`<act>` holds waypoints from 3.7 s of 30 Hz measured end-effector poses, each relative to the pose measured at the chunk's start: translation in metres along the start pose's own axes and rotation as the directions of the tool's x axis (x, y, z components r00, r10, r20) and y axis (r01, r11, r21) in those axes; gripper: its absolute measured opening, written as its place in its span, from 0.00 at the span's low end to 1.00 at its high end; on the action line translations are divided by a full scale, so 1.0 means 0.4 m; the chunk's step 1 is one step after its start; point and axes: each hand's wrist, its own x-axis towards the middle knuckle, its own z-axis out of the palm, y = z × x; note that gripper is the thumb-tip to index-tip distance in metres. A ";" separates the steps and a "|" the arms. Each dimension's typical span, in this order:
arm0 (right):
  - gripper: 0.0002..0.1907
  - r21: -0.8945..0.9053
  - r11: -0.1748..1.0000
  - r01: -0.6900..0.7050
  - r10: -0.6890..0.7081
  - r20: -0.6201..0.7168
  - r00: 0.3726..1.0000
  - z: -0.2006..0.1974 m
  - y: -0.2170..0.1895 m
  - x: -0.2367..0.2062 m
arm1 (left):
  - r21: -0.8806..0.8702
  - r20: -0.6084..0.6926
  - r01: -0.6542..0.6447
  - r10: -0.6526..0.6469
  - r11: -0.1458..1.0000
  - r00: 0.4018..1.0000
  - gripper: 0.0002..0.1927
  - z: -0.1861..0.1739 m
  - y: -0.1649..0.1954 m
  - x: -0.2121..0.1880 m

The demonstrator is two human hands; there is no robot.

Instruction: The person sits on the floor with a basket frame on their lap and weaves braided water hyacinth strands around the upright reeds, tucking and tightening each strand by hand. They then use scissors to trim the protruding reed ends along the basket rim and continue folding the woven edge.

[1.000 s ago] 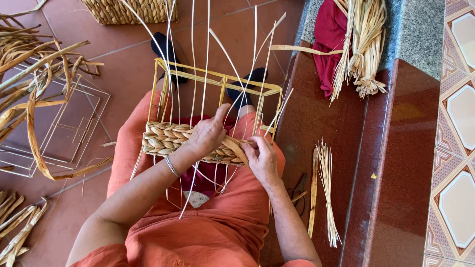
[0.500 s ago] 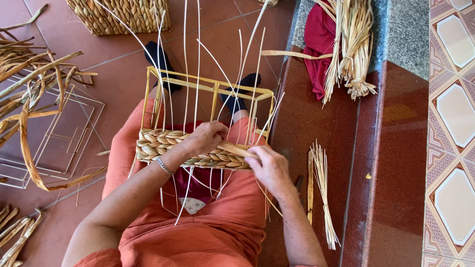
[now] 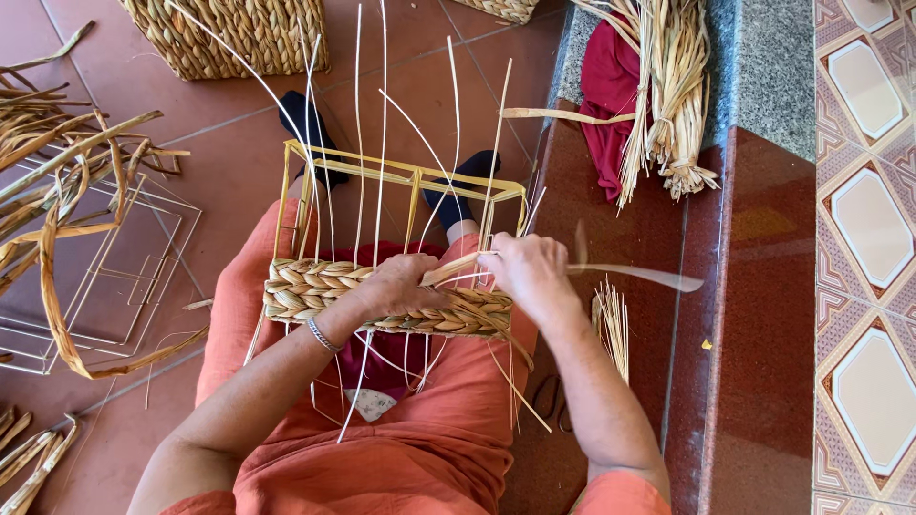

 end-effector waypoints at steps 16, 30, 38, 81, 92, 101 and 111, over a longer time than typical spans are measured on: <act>0.21 0.237 0.939 0.249 -0.157 -0.350 0.924 0.194 0.020 -0.042 | -0.046 -0.355 -0.251 0.220 0.967 0.909 0.07 0.019 -0.011 -0.023; 0.17 0.250 0.963 0.099 0.014 -0.415 0.909 0.222 -0.002 -0.114 | 0.026 -0.428 0.015 -0.002 1.000 0.904 0.25 0.039 0.016 0.018; 0.18 0.119 0.965 0.233 -0.164 -0.422 0.892 0.248 0.025 -0.211 | 0.406 -0.309 -0.323 0.461 0.855 0.832 0.11 0.075 0.012 0.003; 0.11 0.072 0.956 0.286 -0.236 -0.396 0.888 0.143 0.029 -0.057 | 0.030 -0.294 -0.124 0.127 0.992 0.947 0.10 0.059 0.075 0.010; 0.12 0.026 0.898 0.439 -0.380 -0.457 0.804 0.146 0.026 -0.053 | 0.021 -0.314 -0.329 0.319 0.944 0.894 0.07 0.069 0.029 -0.010; 0.10 -0.157 0.914 0.375 -0.406 -0.341 0.848 0.172 0.035 -0.034 | -0.033 -0.298 -0.335 0.311 0.942 0.902 0.08 0.080 0.011 -0.019; 0.13 0.097 0.986 0.137 -0.104 -0.290 0.951 0.205 0.046 -0.066 | -0.037 -0.297 -0.352 0.327 0.935 0.897 0.04 0.079 0.006 -0.008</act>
